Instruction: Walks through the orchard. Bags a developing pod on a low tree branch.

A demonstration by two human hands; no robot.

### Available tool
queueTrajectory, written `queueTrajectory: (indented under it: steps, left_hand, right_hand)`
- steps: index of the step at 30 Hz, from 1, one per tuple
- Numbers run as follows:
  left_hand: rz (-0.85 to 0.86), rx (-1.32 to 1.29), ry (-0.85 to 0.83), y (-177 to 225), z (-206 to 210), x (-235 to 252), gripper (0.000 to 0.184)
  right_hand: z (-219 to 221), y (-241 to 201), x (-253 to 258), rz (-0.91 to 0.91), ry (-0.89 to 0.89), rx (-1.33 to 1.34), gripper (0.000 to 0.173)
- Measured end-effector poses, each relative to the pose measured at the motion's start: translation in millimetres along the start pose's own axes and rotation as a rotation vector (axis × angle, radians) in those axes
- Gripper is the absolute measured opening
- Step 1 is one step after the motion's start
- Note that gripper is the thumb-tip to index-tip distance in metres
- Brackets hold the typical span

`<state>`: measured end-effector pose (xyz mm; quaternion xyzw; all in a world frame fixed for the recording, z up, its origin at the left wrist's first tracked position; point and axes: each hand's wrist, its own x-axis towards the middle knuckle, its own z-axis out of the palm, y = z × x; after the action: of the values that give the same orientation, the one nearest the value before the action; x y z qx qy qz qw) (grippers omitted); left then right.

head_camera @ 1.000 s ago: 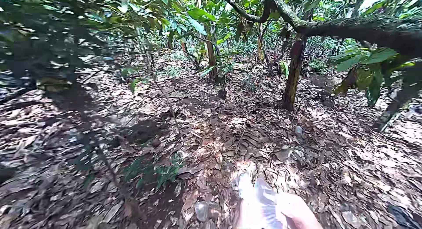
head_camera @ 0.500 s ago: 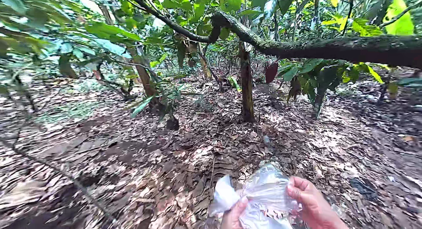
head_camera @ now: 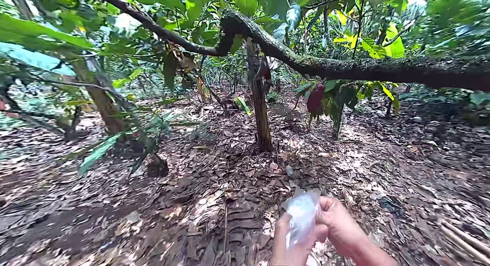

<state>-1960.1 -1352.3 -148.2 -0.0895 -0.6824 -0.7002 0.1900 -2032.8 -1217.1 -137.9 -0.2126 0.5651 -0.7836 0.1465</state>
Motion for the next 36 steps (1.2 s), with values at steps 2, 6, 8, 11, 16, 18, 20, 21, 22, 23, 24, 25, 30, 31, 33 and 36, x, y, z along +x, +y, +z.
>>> queueTrajectory:
  steps: [2, 6, 8, 11, 16, 18, 20, 21, 22, 23, 24, 25, 30, 31, 33, 36]
  left_hand:
    - [0.002, -0.126, 0.051, -5.5, 7.0, 34.5, 0.015]
    - [-0.050, -0.395, 0.186, 11.0, 6.5, 109.3, 0.009]
    - [-0.066, -0.412, 0.228, 19.6, 2.1, 142.5, 0.011]
    - [-0.126, -0.403, 0.197, 33.8, 5.0, 175.1, 0.011]
    - [-0.205, -0.458, 0.234, 60.4, 11.7, 211.1, 0.013]
    - [-0.130, -0.425, 0.216, 74.5, 14.0, 210.0, 0.015]
    - [0.008, -0.322, 0.183, 93.2, 18.2, 205.4, 0.019]
    - [0.073, -0.255, 0.157, 102.8, 20.2, 204.4, 0.019]
    - [0.126, -0.198, 0.131, 111.3, 21.8, 204.4, 0.018]
    - [0.163, -0.148, 0.105, 119.2, 23.0, 205.1, 0.016]
    - [0.190, -0.105, 0.081, 126.9, 23.9, 206.2, 0.014]
    - [0.216, -0.082, 0.064, 134.3, 24.9, 207.8, 0.013]
    - [0.406, 0.041, 0.011, 146.1, 27.6, 196.6, 0.011]
    - [0.488, 0.111, 0.007, 139.1, 24.8, 192.0, 0.015]
    - [0.584, 0.273, -0.068, 122.9, 16.8, 179.7, 0.042]
    - [0.577, 0.439, -0.222, 109.4, 21.6, 171.5, 0.070]
  right_hand:
    - [-0.5, -17.2, 21.0, 0.060, -0.003, 0.024, 0.027]
    - [-14.6, -58.0, 75.6, 0.078, 0.123, 0.069, 0.025]
    - [-23.1, -80.7, 101.1, 0.065, 0.217, 0.059, 0.026]
    - [-27.5, -109.3, 132.2, 0.071, 0.303, -0.053, 0.035]
    - [-24.3, -148.1, 162.1, 0.068, 0.323, -0.176, 0.037]
    - [-20.9, -160.4, 158.1, 0.029, 0.297, -0.165, 0.037]
    - [-18.5, -172.5, 146.5, -0.076, 0.271, -0.164, 0.033]
    - [-18.8, -177.6, 140.8, -0.140, 0.262, -0.162, 0.031]
    - [-20.2, -181.1, 135.1, -0.201, 0.255, -0.171, 0.031]
    - [-21.9, -183.3, 129.9, -0.264, 0.259, -0.184, 0.029]
    - [-23.6, -185.6, 124.9, -0.330, 0.274, -0.191, 0.028]
    - [-24.9, -189.3, 119.8, -0.395, 0.291, -0.202, 0.029]
    - [-19.1, -196.2, 74.4, -0.562, 0.235, -0.258, 0.032]
    - [-17.8, -192.6, 63.0, -0.580, 0.190, -0.265, 0.032]
    - [-15.6, -185.9, 45.5, -0.623, 0.125, -0.347, 0.029]
    - [-9.2, -185.9, 38.3, -0.662, 0.089, -0.575, 0.026]
